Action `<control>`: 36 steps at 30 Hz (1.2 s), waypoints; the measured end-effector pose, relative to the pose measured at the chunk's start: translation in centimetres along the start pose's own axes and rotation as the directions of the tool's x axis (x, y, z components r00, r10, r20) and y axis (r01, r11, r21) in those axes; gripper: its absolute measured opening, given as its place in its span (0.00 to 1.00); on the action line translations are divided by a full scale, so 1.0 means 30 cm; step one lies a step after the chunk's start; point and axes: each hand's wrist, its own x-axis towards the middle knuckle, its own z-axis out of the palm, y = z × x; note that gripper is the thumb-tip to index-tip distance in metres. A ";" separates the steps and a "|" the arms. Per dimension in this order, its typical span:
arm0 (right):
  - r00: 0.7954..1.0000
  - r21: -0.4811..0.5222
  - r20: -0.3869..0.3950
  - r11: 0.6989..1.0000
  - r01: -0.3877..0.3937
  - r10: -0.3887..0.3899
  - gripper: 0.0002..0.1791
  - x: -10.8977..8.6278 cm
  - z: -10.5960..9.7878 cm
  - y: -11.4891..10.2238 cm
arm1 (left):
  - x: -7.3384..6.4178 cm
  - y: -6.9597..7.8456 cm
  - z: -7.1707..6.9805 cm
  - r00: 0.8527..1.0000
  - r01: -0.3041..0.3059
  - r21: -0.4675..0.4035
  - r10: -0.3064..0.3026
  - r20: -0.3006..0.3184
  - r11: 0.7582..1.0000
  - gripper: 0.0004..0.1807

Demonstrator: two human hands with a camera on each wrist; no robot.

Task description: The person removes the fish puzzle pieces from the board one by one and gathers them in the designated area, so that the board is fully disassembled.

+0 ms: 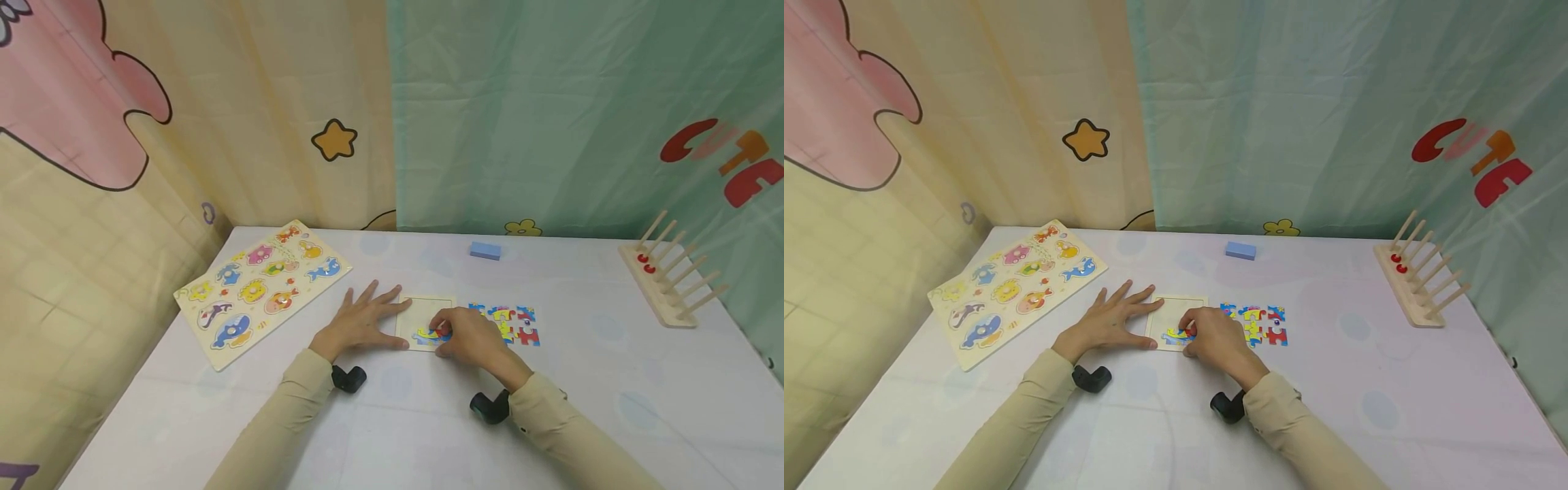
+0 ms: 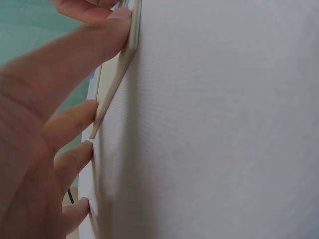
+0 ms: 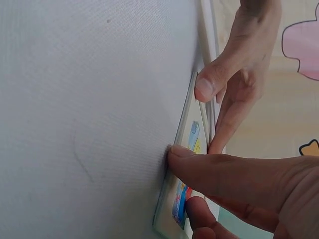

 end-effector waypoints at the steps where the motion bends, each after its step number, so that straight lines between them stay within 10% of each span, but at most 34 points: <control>1: 1.000 -0.002 0.000 1.000 0.001 -0.001 0.19 0.001 0.000 0.001 | 0.000 0.001 -0.001 1.000 0.000 -0.002 0.000 0.002 1.000 0.47; 18: 1.000 0.002 0.006 1.000 0.001 -0.001 0.17 0.001 -0.017 0.002 | 0.002 0.000 -0.001 1.000 0.004 0.001 -0.004 0.013 1.000 0.47; 36: 0.998 0.229 -0.012 0.972 0.059 -0.058 0.06 0.006 -0.020 0.020 | 0.004 -0.004 0.005 1.000 0.008 0.003 -0.008 0.009 1.000 0.48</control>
